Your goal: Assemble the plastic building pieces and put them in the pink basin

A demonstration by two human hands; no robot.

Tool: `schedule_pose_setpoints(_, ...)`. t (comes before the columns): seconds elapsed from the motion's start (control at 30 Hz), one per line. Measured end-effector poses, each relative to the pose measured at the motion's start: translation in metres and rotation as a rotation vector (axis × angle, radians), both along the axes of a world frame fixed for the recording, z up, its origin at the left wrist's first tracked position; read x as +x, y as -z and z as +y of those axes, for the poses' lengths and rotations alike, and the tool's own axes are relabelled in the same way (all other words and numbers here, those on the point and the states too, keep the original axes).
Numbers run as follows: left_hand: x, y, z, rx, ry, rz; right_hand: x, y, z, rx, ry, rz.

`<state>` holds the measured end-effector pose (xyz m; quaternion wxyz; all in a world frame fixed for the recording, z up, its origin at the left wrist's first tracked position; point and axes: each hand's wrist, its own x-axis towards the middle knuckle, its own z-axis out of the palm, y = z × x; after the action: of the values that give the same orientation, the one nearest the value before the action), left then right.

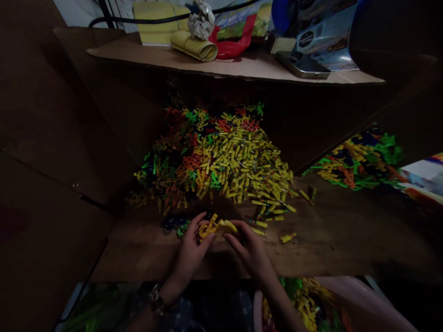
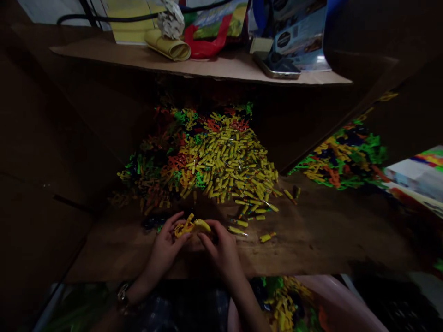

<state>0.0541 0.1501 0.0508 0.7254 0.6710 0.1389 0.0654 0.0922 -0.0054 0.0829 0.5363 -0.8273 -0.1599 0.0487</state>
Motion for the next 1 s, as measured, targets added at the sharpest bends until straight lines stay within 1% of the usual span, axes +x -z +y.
schedule_pose_setpoints(0.07,-0.001,-0.005,-0.001,-0.003,0.011,0.018,-0.003,-0.001,0.000,-0.079,0.005,-0.056)
schedule_pose_setpoints(0.17,-0.003,-0.011,0.000,0.046,0.041,0.028,-0.009,-0.001,0.000,-0.172,-0.021,-0.242)
schedule_pose_setpoints(0.23,-0.004,-0.015,0.002,0.088,0.084,0.013,-0.012,0.000,0.000,-0.226,-0.037,-0.374)
schedule_pose_setpoints(0.3,-0.006,-0.018,0.008,0.140,0.154,-0.012,-0.013,0.001,-0.002,-0.281,-0.061,-0.422)
schedule_pose_setpoints(0.4,-0.008,-0.022,0.019,0.173,0.318,-0.027,-0.012,0.006,-0.013,-0.348,-0.128,-0.304)
schedule_pose_setpoints(0.5,-0.010,-0.025,0.030,0.177,0.547,-0.008,-0.009,0.012,-0.028,-0.390,-0.187,-0.137)
schedule_pose_setpoints(0.53,-0.010,-0.024,0.033,0.206,0.599,-0.002,-0.009,0.014,-0.033,-0.393,-0.202,-0.100)
schedule_pose_setpoints(0.57,-0.011,-0.022,0.034,0.260,0.622,-0.006,-0.008,0.017,-0.037,-0.391,-0.214,-0.078)
schedule_pose_setpoints(0.6,-0.012,-0.020,0.035,0.344,0.612,-0.026,-0.007,0.020,-0.042,-0.389,-0.222,-0.070)
schedule_pose_setpoints(0.67,-0.014,-0.012,0.036,0.589,0.507,-0.117,-0.004,0.027,-0.052,-0.404,-0.184,-0.111)
schedule_pose_setpoints(0.7,-0.014,-0.008,0.035,0.738,0.436,-0.171,-0.002,0.031,-0.057,-0.426,-0.122,-0.160)
schedule_pose_setpoints(0.77,-0.014,0.000,0.032,1.031,0.314,-0.251,0.001,0.042,-0.067,-0.504,0.055,-0.284)
schedule_pose_setpoints(0.83,-0.010,0.005,0.029,1.248,0.232,-0.267,0.004,0.053,-0.075,-0.595,0.209,-0.397)
schedule_pose_setpoints(0.87,-0.008,0.007,0.027,1.326,0.193,-0.258,0.006,0.058,-0.077,-0.631,0.244,-0.433)
schedule_pose_setpoints(0.93,-0.002,0.009,0.028,1.438,0.102,-0.208,0.009,0.067,-0.077,-0.653,0.254,-0.459)
schedule_pose_setpoints(0.97,0.001,0.009,0.031,1.475,0.071,-0.174,0.010,0.070,-0.074,-0.632,0.254,-0.443)
schedule_pose_setpoints(1.0,0.003,0.008,0.036,1.502,0.066,-0.143,0.011,0.071,-0.071,-0.598,0.256,-0.412)
